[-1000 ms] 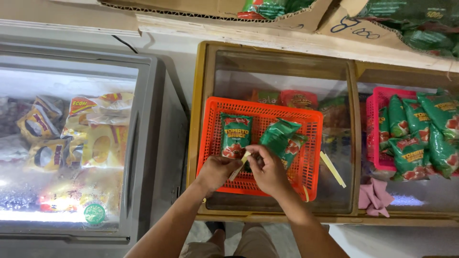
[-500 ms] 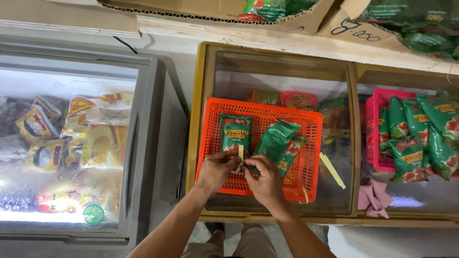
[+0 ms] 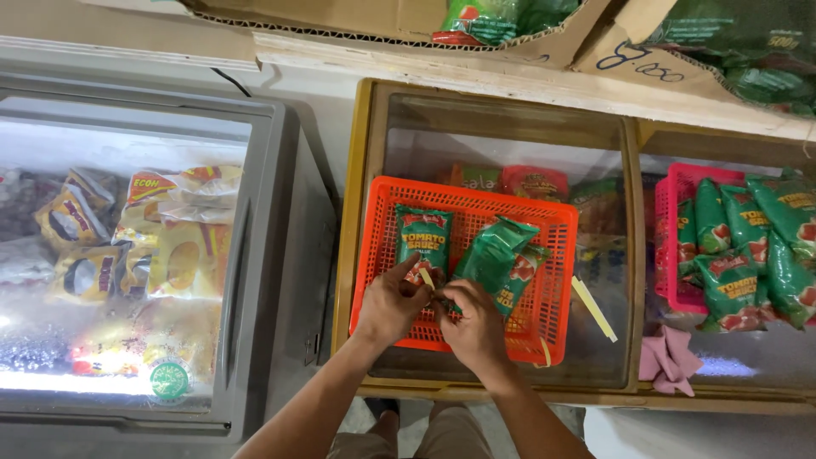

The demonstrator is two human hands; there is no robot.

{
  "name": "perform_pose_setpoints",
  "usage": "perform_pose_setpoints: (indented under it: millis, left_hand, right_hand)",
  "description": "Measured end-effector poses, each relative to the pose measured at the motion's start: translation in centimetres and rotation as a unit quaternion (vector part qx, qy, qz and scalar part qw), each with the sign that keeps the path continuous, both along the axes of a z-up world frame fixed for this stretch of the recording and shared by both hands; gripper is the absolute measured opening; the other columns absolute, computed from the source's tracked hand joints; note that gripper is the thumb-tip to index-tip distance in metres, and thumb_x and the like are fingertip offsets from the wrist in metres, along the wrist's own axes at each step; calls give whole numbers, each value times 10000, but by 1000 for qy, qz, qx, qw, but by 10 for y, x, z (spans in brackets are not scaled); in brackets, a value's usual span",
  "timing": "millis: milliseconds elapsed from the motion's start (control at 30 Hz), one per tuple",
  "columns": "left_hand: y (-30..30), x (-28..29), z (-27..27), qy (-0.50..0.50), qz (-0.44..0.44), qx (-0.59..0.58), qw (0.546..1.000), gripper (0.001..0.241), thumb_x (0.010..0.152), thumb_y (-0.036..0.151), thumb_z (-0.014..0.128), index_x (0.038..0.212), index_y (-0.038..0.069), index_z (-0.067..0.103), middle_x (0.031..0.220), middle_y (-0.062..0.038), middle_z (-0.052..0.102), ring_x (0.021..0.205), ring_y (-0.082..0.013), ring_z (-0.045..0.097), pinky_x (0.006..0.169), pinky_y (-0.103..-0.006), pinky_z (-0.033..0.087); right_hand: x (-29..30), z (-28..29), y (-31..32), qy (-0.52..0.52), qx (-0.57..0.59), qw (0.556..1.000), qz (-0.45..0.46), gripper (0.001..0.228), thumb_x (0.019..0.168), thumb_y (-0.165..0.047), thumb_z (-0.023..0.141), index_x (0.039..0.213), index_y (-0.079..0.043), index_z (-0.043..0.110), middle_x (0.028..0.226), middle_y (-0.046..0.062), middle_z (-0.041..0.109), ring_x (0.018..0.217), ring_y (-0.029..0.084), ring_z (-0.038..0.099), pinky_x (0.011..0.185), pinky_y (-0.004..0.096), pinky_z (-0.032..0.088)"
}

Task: Organizing and stocking tomato sauce packets from a basket into a cardboard display box on a grocery store shelf.

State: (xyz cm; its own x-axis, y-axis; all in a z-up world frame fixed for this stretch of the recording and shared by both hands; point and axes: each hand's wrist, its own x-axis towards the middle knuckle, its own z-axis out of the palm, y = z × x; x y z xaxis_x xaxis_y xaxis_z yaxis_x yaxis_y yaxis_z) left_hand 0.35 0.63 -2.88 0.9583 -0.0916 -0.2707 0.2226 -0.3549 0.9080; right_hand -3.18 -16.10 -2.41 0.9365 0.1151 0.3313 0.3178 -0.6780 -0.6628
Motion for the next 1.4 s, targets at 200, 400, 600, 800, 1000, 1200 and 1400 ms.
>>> perform_pose_setpoints:
  millis: [200, 400, 600, 800, 1000, 1200, 1400]
  left_hand:
    - [0, 1, 0, -3, 0, 56, 998, 646, 823, 284, 747, 1433, 143, 586, 852, -103, 790, 785, -193, 773, 703, -341, 591]
    - [0, 1, -21, -14, 93, -3, 996, 595, 812, 239, 726, 1379, 101, 614, 844, -108, 796, 748, -182, 780, 686, -338, 600]
    - [8, 2, -28, 20, 155, -32, 987, 495, 853, 235, 711, 1320, 80, 661, 843, -93, 797, 732, -146, 769, 682, -321, 589]
    - [9, 1, -18, 20, 152, -4, 988, 490, 851, 225, 725, 1322, 103, 667, 822, -78, 778, 706, -142, 735, 667, -323, 572]
    - [11, 0, -25, 38, 148, -28, 988, 484, 855, 183, 711, 1331, 108, 664, 753, -80, 736, 674, -161, 693, 660, -331, 562]
    - [12, -2, -23, 12, 153, 6, 988, 380, 935, 208, 614, 1296, 113, 684, 863, -135, 761, 773, -244, 747, 730, -375, 577]
    - [-3, 0, -61, -43, 164, -51, 984, 318, 1031, 302, 465, 1201, 91, 632, 1037, -169, 750, 905, -361, 745, 783, -445, 570]
  right_hand:
    - [3, -1, 3, -27, 4, 1000, 10, 241, 739, -9, 791, 950, -40, 678, 1004, 103, 690, 930, 314, 688, 793, 399, 556]
    - [13, -15, 3, -4, 57, 998, 17, 202, 758, 8, 765, 902, -42, 632, 928, 93, 672, 864, 277, 695, 754, 384, 553]
    - [53, -18, 3, 33, -48, 998, 25, 168, 824, -68, 742, 897, -32, 594, 984, 111, 601, 932, 306, 649, 792, 414, 548]
    - [91, -25, 9, 43, -193, 979, 41, 181, 756, -139, 810, 812, -52, 661, 976, 123, 595, 985, 346, 604, 843, 464, 513]
    - [104, -45, 11, 49, -236, 970, -13, 179, 717, -186, 844, 773, -87, 706, 942, 95, 602, 1044, 324, 591, 930, 443, 514]
    - [131, -52, -15, 187, -34, 975, -112, 427, 759, -256, 849, 1048, -13, 651, 1033, 147, 686, 970, 306, 698, 834, 436, 561]
    - [131, -89, -26, 316, -65, 931, -171, 350, 907, -331, 684, 1082, -32, 737, 1052, 159, 760, 958, 310, 729, 872, 429, 567]
